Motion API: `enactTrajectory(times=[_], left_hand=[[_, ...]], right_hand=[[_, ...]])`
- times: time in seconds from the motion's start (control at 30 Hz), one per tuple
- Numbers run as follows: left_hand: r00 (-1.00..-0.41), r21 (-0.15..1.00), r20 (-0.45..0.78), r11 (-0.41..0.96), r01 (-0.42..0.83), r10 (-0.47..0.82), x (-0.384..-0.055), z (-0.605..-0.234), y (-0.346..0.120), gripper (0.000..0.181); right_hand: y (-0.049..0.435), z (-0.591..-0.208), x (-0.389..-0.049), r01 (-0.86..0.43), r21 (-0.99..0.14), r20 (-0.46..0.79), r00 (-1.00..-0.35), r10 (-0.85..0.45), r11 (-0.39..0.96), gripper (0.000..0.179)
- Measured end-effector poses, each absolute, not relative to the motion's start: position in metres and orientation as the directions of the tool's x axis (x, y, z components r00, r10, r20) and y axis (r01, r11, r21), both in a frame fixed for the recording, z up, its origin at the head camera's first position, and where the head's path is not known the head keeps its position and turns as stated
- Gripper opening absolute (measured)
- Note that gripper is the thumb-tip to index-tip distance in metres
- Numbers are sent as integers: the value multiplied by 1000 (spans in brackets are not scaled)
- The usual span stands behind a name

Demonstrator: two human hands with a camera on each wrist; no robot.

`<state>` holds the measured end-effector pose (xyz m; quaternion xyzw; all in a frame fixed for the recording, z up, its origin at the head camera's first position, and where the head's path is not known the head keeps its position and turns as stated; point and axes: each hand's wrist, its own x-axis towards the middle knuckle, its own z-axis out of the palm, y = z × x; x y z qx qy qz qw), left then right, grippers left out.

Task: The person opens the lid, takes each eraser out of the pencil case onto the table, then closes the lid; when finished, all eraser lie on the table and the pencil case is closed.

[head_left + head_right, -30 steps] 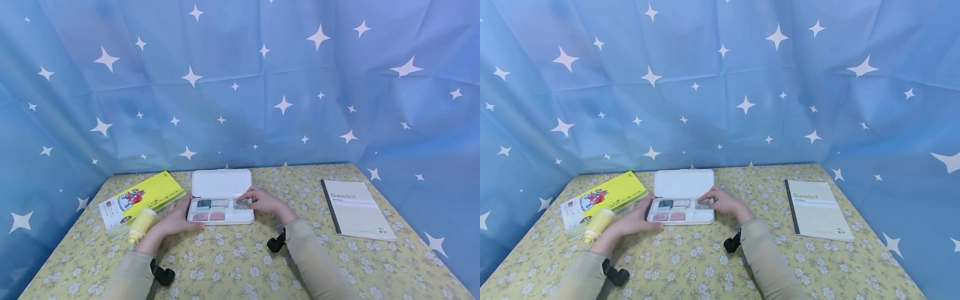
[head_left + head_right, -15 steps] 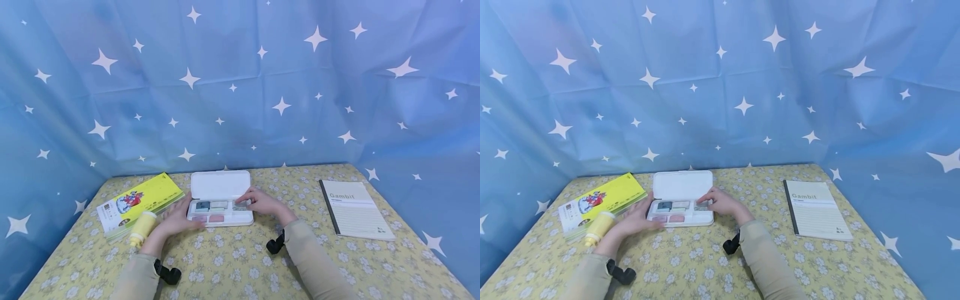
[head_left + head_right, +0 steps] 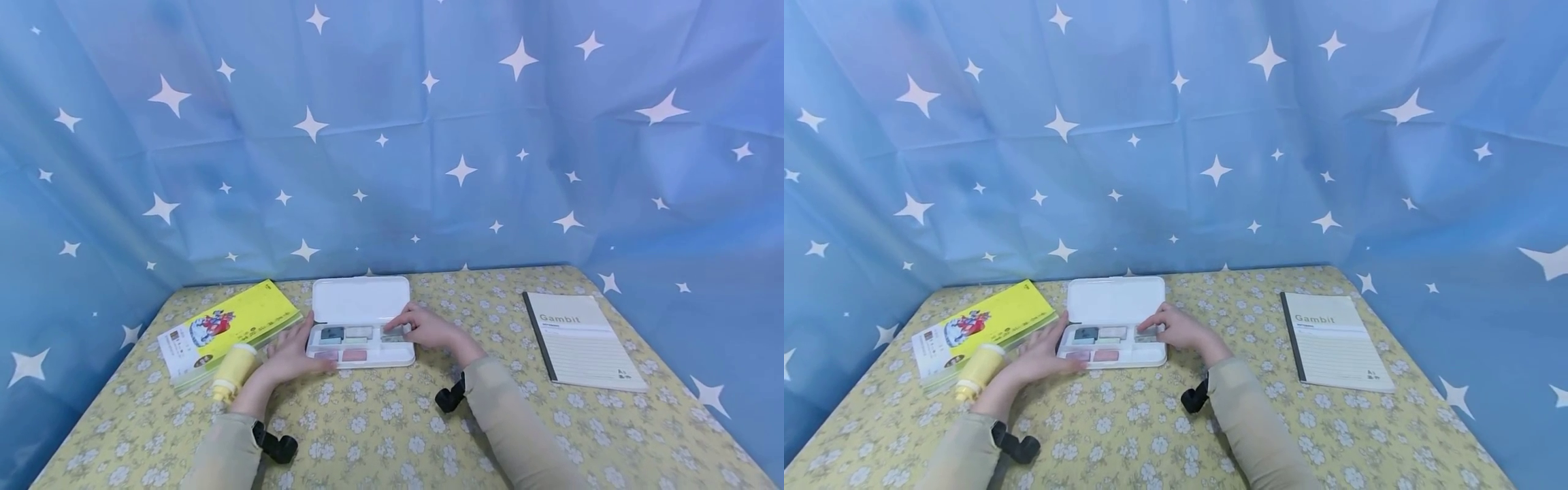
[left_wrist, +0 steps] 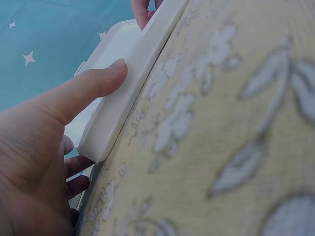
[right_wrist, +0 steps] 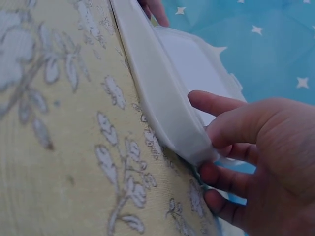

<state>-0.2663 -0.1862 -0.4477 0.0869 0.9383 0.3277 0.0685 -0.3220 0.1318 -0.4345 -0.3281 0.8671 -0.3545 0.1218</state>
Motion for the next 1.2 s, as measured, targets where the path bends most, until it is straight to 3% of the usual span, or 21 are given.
enactTrajectory(times=[0.43,0.73,1.03,1.2], left_hand=[[-977,624,-63,772,121,204,-269,-449,-189,121],[-976,606,-55,784,133,208,-269,-450,-188,122],[-978,600,-54,790,129,201,-269,-451,-187,121],[-979,605,-58,787,122,197,-269,-451,-188,121]], right_hand=[[122,-412,-329,-575,-520,-105,-692,-715,632,39],[118,-406,-334,-642,-424,-183,-630,-755,639,52],[112,-403,-334,-639,-378,-245,-629,-738,670,71],[110,-402,-332,-636,-359,-254,-638,-727,683,72]])
